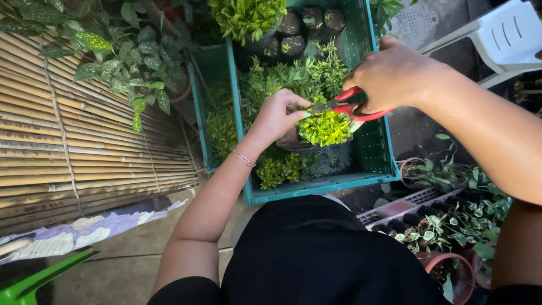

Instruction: Trimming plant cuttings with scissors and sorting them into a plastic crate.

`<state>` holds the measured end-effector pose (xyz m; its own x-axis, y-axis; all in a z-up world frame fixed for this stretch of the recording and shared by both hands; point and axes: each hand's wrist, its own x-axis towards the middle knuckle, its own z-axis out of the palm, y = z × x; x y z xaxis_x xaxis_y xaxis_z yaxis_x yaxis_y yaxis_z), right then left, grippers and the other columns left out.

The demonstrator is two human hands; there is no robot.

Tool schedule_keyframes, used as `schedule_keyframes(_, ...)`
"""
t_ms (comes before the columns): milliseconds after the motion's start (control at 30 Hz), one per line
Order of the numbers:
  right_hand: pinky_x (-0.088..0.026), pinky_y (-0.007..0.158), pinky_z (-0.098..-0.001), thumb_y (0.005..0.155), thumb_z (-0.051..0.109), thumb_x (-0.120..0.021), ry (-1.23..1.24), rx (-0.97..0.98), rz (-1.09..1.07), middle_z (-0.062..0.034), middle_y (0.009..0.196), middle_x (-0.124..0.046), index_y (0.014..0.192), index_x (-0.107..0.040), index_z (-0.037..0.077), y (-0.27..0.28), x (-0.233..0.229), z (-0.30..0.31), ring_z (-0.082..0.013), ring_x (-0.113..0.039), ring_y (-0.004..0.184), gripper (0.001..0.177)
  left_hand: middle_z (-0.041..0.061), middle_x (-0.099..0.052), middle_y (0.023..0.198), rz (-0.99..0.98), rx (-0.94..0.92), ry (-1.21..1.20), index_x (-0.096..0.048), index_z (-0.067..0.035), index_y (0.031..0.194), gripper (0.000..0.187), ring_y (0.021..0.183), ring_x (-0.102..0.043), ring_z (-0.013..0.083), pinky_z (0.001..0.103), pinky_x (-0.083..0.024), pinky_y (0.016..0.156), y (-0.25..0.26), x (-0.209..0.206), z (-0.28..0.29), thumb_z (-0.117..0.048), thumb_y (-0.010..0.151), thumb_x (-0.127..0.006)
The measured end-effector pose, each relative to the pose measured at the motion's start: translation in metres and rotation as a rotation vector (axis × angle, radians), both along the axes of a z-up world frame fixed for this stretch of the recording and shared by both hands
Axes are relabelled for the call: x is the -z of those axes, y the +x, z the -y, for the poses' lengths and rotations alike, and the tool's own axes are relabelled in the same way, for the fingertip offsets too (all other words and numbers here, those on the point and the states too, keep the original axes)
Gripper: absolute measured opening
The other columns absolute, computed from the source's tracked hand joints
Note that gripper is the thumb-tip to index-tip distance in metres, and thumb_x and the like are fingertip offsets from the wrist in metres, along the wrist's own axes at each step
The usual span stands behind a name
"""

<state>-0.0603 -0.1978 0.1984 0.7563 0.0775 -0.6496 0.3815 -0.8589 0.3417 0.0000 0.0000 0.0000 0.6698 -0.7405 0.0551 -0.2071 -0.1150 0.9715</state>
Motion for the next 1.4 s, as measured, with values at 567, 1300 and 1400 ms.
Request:
schedule_keyframes(567,-0.044,0.103,-0.0393,0.082,0.045,-0.074,-0.030,-0.102,0.007,0.0055,0.083,-0.075,0.102,-0.076,0.033,-0.006,0.001,-0.004,-0.0140,-0.073,0.085,0.022,0.007,-0.070,0.085,0.160,-0.110,-0.056,-0.078,-0.007,0.096,0.009,0.073,-0.067,0.0176,0.031,-0.053,0.068,-0.001,-0.008,-0.005,-0.007,0.088,-0.075)
schedule_keyframes(1300,-0.033,0.097,-0.0360,0.077,0.064,-0.074,-0.146,-0.076,0.165,0.0094,0.104,-0.072,0.135,-0.064,0.034,-0.065,-0.050,-0.010,-0.0078,-0.062,0.108,0.066,0.026,-0.061,0.121,0.372,-0.675,0.447,-0.066,-0.003,0.119,0.029,0.112,-0.058,0.0441,0.049,-0.049,0.093,0.015,0.139,-0.128,-0.012,0.093,-0.076)
schedule_keyframes(1400,-0.033,0.093,-0.0362,0.072,0.064,-0.077,-0.121,-0.104,0.158,0.0081,0.102,-0.071,0.129,-0.067,0.034,-0.056,-0.043,-0.022,-0.0089,-0.061,0.109,0.065,0.017,-0.067,0.111,0.488,-0.665,0.183,-0.071,-0.005,0.110,0.020,0.107,-0.063,0.0339,0.043,-0.050,0.096,0.001,0.040,-0.093,-0.011,0.091,-0.075)
